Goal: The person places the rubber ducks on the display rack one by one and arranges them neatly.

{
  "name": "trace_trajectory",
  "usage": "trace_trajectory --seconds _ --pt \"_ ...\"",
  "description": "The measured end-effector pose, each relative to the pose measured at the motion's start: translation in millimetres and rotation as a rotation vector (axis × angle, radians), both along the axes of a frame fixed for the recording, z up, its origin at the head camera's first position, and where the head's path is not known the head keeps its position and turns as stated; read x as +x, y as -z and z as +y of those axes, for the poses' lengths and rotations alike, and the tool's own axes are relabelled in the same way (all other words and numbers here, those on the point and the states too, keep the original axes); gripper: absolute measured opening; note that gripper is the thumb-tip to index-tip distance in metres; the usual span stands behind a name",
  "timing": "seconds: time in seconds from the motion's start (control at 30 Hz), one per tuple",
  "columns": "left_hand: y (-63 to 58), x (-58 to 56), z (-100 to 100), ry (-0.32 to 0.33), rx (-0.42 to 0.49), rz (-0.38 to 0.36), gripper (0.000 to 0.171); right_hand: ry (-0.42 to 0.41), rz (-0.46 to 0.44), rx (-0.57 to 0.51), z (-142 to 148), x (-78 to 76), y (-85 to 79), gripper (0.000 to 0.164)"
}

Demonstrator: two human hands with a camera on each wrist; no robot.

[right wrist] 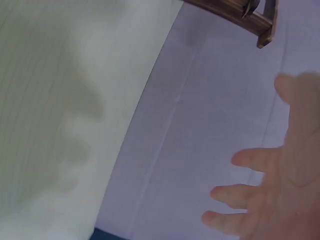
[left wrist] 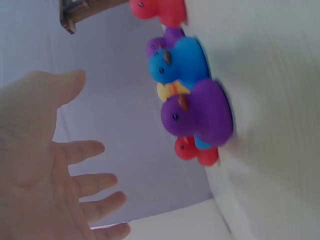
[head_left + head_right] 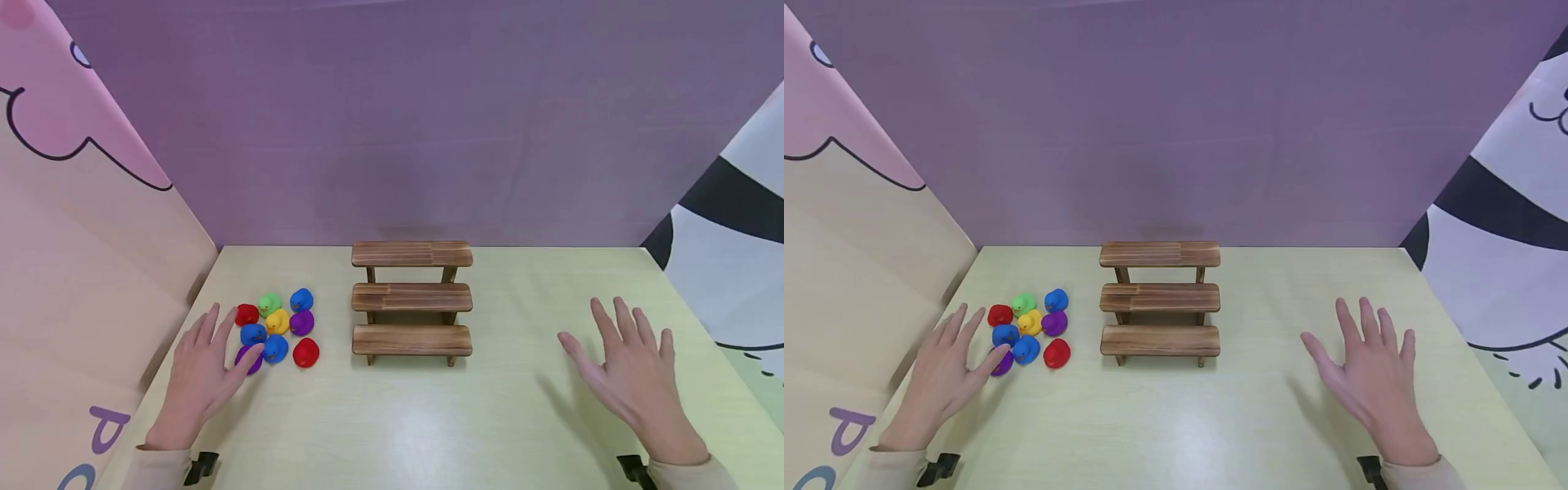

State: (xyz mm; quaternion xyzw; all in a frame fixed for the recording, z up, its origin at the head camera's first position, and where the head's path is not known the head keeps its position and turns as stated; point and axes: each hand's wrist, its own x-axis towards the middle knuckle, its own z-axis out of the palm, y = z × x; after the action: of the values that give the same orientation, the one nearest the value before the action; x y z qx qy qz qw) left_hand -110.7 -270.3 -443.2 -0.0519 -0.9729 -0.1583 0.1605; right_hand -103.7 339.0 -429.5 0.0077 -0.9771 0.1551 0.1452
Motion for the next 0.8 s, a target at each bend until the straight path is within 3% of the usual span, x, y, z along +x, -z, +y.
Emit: trace_trajectory --seconds 0.2,0.47,0.8 --pt "-2.0 1.8 1 -0.001 0.101 -0.09 0.074 -0.065 0.136 -0.175 -12 -8.5 -2.6 0.067" --pt "3.1 4.3 -5 -0.014 0.226 -0.194 0.07 -0.117 0.215 -0.353 -42 -18.4 -6.6 0.053" --pt "14.2 8.6 -12 0.024 0.296 -0.26 0.061 -0.199 0.177 -0.51 -82 -34.4 -1.6 0.05"
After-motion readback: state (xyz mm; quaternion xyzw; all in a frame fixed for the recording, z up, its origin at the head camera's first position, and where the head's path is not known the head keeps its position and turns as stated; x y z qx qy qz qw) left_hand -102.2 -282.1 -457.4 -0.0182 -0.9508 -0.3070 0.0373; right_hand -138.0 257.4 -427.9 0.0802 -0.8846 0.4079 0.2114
